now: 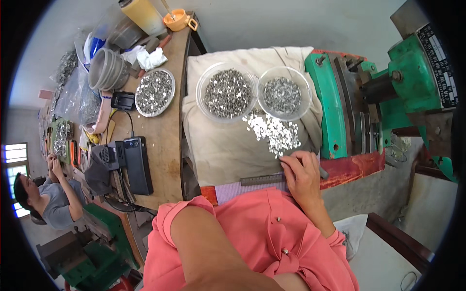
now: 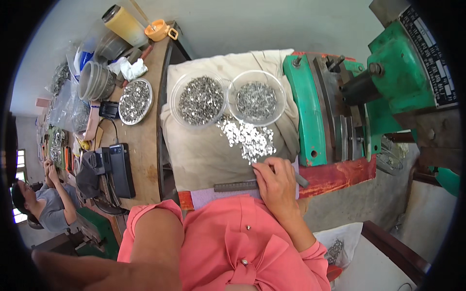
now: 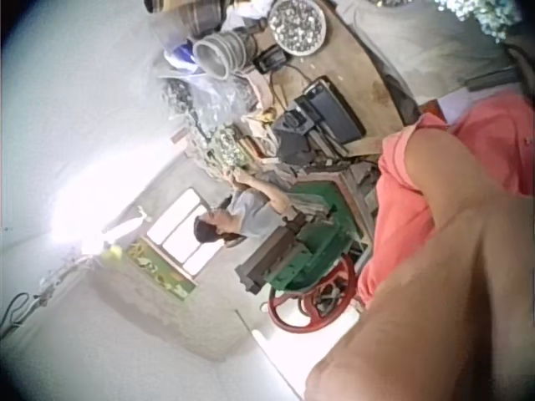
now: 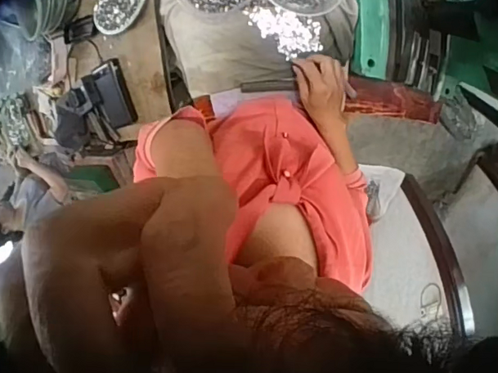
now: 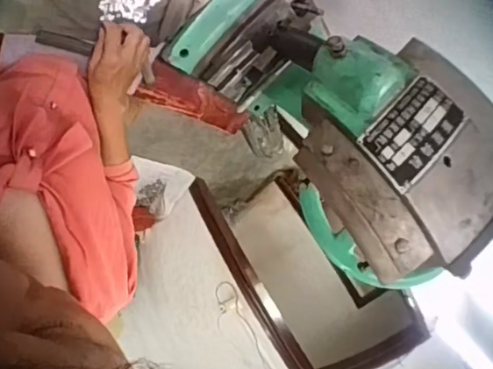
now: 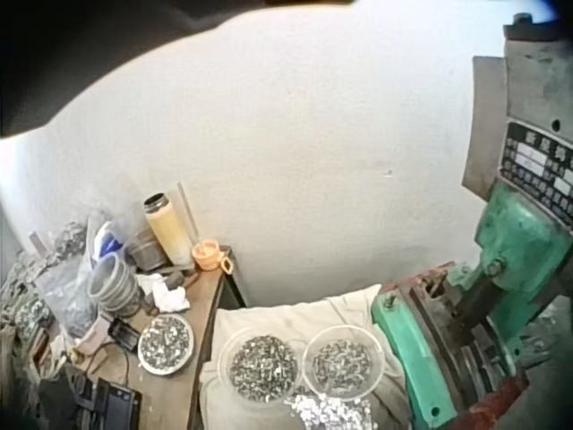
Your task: The person inserts small metal components into slots on a metal jig by hand, places the jig into a mechanical press machine to press them, and removes the jig to align and adjust the metal pieces along the strip.
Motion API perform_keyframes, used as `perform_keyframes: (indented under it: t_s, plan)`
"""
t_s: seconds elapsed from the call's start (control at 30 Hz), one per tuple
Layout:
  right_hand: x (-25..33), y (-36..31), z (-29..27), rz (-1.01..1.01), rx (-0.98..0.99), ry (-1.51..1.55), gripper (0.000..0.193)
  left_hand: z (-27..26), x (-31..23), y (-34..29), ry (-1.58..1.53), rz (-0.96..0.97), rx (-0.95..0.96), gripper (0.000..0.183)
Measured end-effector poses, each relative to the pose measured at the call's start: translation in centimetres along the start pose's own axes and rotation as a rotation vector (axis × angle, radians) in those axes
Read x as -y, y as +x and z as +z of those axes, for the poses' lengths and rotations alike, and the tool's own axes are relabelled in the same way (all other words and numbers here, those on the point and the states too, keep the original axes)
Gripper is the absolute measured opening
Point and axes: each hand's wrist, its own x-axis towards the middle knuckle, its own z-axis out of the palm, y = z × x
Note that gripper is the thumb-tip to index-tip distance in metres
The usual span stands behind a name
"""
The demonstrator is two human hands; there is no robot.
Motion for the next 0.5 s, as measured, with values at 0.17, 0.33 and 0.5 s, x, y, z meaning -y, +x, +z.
perform_keyframes:
  t_s: [0.17, 0.33, 0.5]
  plan:
    - [0.3, 0.8, 0.6, -0.029, -0.001, -0.065, 0.016, -0.7, -0.5, 0.7, -0.113, -0.017, -0.023, 0.010]
    - [0.9, 1.2, 1.2, -0.043, -0.009, -0.138, 0.015, -0.6, -0.8, 1.3, -0.233, 0.007, 0.008, 0.012]
    - [0.9, 1.4, 1.0, -0.069, 0.032, -0.129, 0.010, -2.0, -0.8, 2.2, -0.380, -0.040, -0.024, 0.014]
